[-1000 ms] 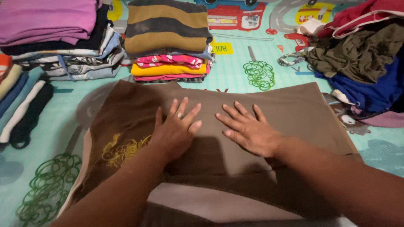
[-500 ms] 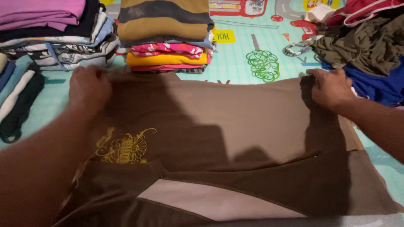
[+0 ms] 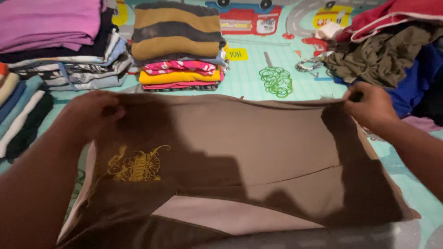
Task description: The person folds an orange and white patterned top, a brown t-shirt, and a red tank top, placing each folded item onto a stack of laundry.
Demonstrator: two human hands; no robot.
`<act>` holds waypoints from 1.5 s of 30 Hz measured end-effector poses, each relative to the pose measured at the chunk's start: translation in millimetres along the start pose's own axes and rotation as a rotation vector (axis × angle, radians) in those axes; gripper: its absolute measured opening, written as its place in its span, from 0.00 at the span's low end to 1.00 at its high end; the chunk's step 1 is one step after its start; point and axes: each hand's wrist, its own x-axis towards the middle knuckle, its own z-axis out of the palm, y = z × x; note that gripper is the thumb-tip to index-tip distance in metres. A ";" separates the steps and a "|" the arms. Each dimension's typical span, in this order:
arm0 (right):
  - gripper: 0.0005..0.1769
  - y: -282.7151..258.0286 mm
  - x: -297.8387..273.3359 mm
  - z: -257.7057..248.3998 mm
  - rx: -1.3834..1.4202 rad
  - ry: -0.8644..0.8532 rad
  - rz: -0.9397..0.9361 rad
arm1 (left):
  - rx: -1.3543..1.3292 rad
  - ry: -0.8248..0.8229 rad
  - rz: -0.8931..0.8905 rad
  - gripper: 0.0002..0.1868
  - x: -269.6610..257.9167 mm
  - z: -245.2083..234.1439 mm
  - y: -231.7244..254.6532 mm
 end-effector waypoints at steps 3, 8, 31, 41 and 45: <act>0.14 18.1 -28.6 -3.0 -0.044 0.243 -0.236 | -0.204 0.051 -0.196 0.15 -53.4 -10.8 19.7; 0.11 57.0 -84.1 -10.7 0.005 0.179 -0.201 | -0.955 -0.003 -0.580 0.11 -130.3 9.4 14.1; 0.17 -290.0 -194.1 154.9 0.526 -0.777 -0.347 | -0.412 0.046 -0.301 0.16 -137.6 6.1 48.5; 0.14 -260.3 -180.1 156.2 0.621 -0.643 -0.628 | -0.379 0.286 -0.635 0.21 -114.5 25.4 5.3; 0.21 -263.1 -181.5 151.2 0.432 -0.682 -0.783 | -0.371 0.160 -0.623 0.24 -81.4 39.1 -7.6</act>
